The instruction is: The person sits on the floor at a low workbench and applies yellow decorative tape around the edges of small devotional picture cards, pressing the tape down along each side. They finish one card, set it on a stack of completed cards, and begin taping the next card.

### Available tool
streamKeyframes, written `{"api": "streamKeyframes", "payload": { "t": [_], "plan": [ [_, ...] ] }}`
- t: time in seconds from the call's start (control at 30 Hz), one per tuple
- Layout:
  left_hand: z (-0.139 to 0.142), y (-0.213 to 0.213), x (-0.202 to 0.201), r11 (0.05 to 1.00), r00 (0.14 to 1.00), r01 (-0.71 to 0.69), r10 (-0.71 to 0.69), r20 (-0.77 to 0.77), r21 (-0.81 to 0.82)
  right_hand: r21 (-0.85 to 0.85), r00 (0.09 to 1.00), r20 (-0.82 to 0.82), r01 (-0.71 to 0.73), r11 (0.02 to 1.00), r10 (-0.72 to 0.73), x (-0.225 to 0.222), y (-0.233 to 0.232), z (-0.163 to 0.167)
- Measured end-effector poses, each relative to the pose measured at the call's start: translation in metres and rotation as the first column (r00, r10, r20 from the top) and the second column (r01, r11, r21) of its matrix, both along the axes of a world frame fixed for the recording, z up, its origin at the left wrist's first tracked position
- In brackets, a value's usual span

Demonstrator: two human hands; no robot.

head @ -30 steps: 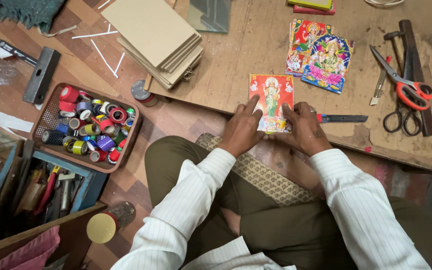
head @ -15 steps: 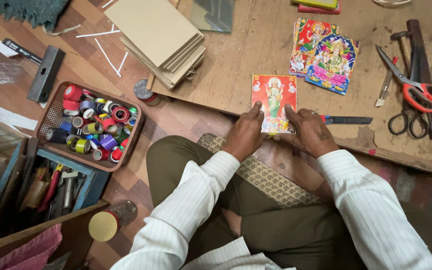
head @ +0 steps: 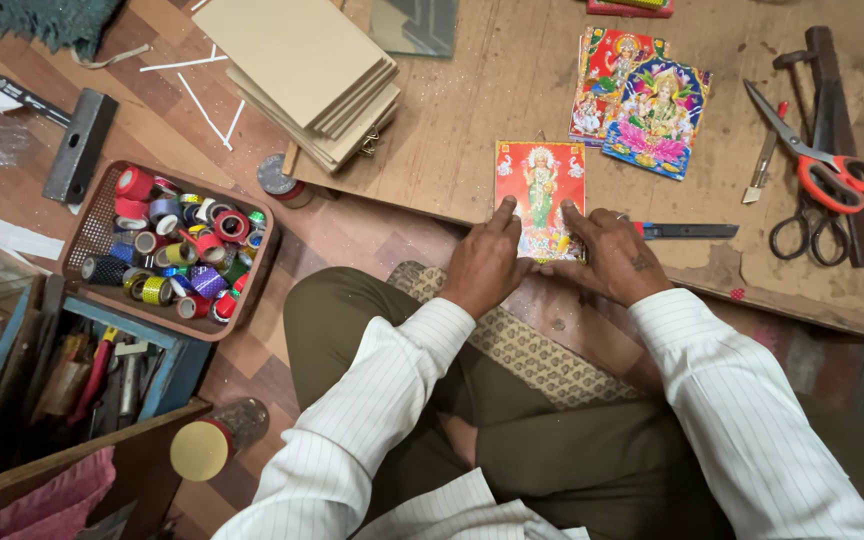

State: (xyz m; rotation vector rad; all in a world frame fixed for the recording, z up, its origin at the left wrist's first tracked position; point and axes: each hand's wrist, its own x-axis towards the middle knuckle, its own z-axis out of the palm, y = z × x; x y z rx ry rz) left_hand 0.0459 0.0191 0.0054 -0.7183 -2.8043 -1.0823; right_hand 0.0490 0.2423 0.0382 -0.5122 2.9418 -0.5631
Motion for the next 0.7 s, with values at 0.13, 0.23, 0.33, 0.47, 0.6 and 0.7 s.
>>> {"api": "streamKeyframes", "payload": {
  "t": [0.13,0.23,0.33,0.47,0.6,0.7],
  "plan": [
    [-0.001,-0.001,0.0,1.0,1.0,-0.003,0.002,-0.015,-0.01,0.019,1.0,0.002,-0.004,1.0,0.004,-0.001,0.001,0.0],
    [0.0,0.001,0.002,1.0,0.999,-0.018,0.018,-0.044,0.003,-0.024,0.999,0.005,-0.041,0.999,0.041,-0.001,0.003,-0.001],
    [0.002,0.002,0.004,0.999,0.999,-0.029,0.028,-0.036,-0.015,0.007,0.998,-0.006,-0.067,0.998,0.067,-0.002,0.004,-0.002],
    [0.005,0.005,0.005,0.998,0.999,-0.042,0.041,-0.026,-0.045,0.048,0.995,-0.036,-0.095,0.994,0.097,-0.003,0.005,-0.002],
    [0.0,0.005,0.004,0.999,0.999,-0.02,0.019,-0.03,-0.03,0.04,0.997,0.017,-0.081,0.996,0.081,-0.003,0.007,-0.001],
    [-0.004,-0.001,0.002,0.999,0.999,0.024,-0.025,-0.046,-0.021,0.039,0.994,0.059,-0.092,0.995,0.09,-0.008,0.011,-0.001]
  ]
}}
